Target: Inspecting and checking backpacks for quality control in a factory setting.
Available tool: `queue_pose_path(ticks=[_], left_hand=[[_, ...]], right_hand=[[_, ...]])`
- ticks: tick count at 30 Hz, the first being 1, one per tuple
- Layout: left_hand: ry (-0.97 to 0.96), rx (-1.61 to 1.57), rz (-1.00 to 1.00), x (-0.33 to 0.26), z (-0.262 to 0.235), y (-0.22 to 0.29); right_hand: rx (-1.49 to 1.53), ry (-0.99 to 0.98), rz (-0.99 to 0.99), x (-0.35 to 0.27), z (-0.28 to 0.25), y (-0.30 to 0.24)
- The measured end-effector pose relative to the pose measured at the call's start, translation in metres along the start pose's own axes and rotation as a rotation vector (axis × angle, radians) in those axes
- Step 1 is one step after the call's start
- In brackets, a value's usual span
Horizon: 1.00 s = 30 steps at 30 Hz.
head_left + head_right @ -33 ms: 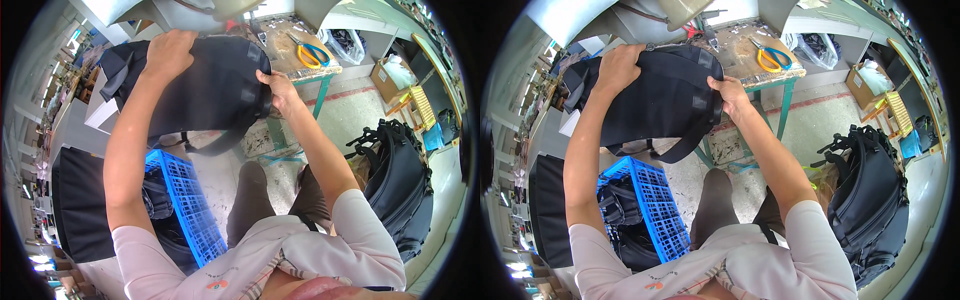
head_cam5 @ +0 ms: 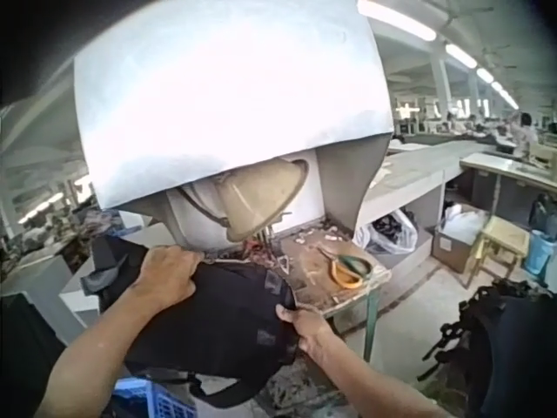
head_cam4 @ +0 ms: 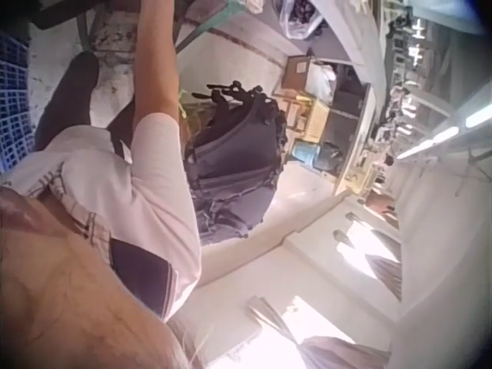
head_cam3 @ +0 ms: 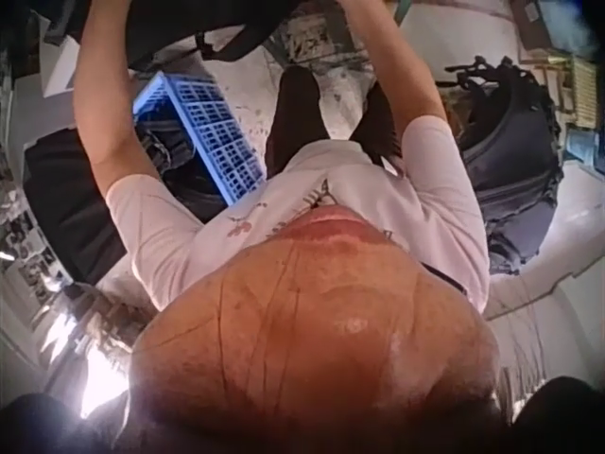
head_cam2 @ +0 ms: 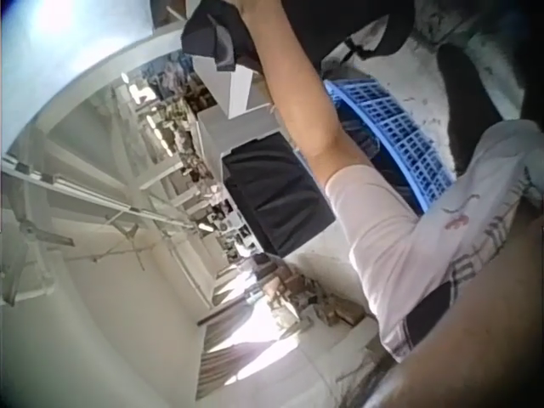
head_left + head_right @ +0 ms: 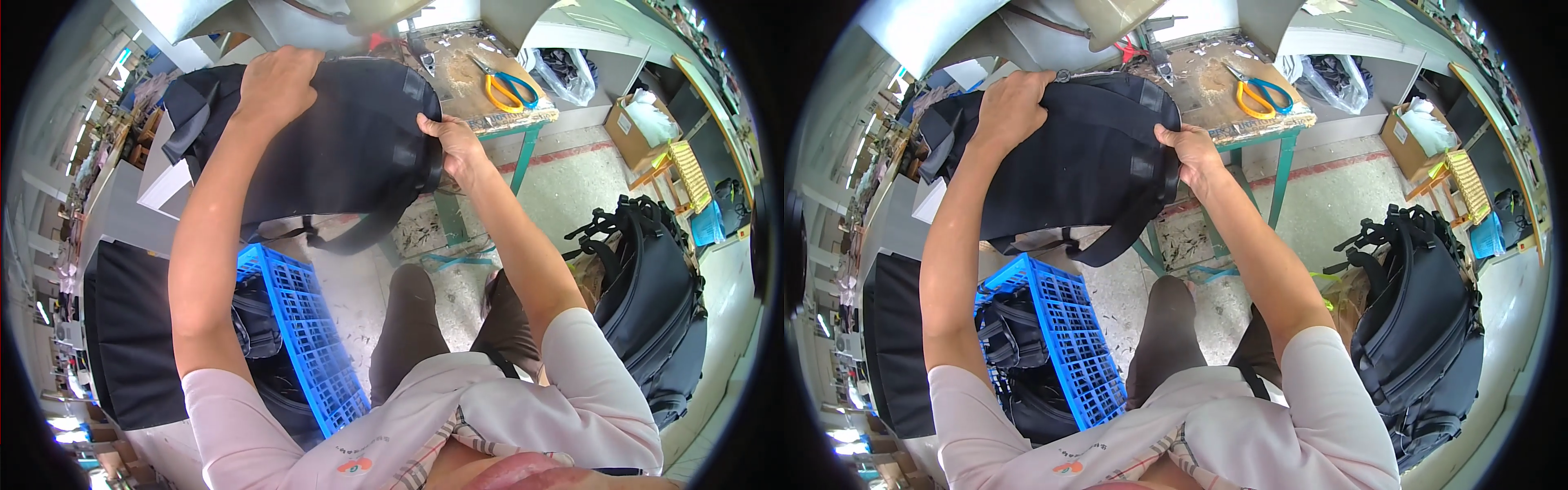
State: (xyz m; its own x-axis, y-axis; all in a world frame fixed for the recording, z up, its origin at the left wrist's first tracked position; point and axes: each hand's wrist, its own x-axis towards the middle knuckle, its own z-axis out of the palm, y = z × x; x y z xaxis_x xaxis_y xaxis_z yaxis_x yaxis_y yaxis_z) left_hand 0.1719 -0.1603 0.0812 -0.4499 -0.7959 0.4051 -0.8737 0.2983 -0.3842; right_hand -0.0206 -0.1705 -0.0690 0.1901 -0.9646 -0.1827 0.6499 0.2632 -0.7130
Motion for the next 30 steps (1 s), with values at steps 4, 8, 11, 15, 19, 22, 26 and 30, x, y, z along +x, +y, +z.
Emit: queue_pose_path(ticks=[4,8,11,15,19,22,26,30], left_hand=[[0.005,-0.002,-0.011,0.009,0.011,-0.004],[-0.004,0.016,-0.019,0.016,0.012,-0.001],[-0.024,0.003,0.006,0.021,0.011,0.008],[-0.078,-0.074,0.034,0.015,0.016,0.017],[-0.068,-0.42,0.006,-0.053,0.027,-0.021],[-0.074,-1.229,-0.673,-0.141,0.035,-0.04],[0.045,-1.607,-1.126,-0.223,0.047,-0.029],[0.201,-1.875,-1.309,-0.234,0.073,0.001]], right_hand=[[-0.04,0.014,0.058,0.022,-0.01,0.0],[-0.023,-0.029,0.053,0.026,-0.016,-0.002],[-0.007,-0.026,0.068,0.022,-0.023,-0.002],[-0.001,0.002,0.064,-0.004,-0.031,-0.007],[-0.137,-0.171,-0.074,-0.051,-0.017,-0.032],[-0.273,-0.542,-0.214,-0.058,-0.042,-0.029],[-0.551,-0.642,-0.165,-0.08,-0.058,0.019],[-0.623,-0.563,-0.085,-0.094,-0.035,0.037]])
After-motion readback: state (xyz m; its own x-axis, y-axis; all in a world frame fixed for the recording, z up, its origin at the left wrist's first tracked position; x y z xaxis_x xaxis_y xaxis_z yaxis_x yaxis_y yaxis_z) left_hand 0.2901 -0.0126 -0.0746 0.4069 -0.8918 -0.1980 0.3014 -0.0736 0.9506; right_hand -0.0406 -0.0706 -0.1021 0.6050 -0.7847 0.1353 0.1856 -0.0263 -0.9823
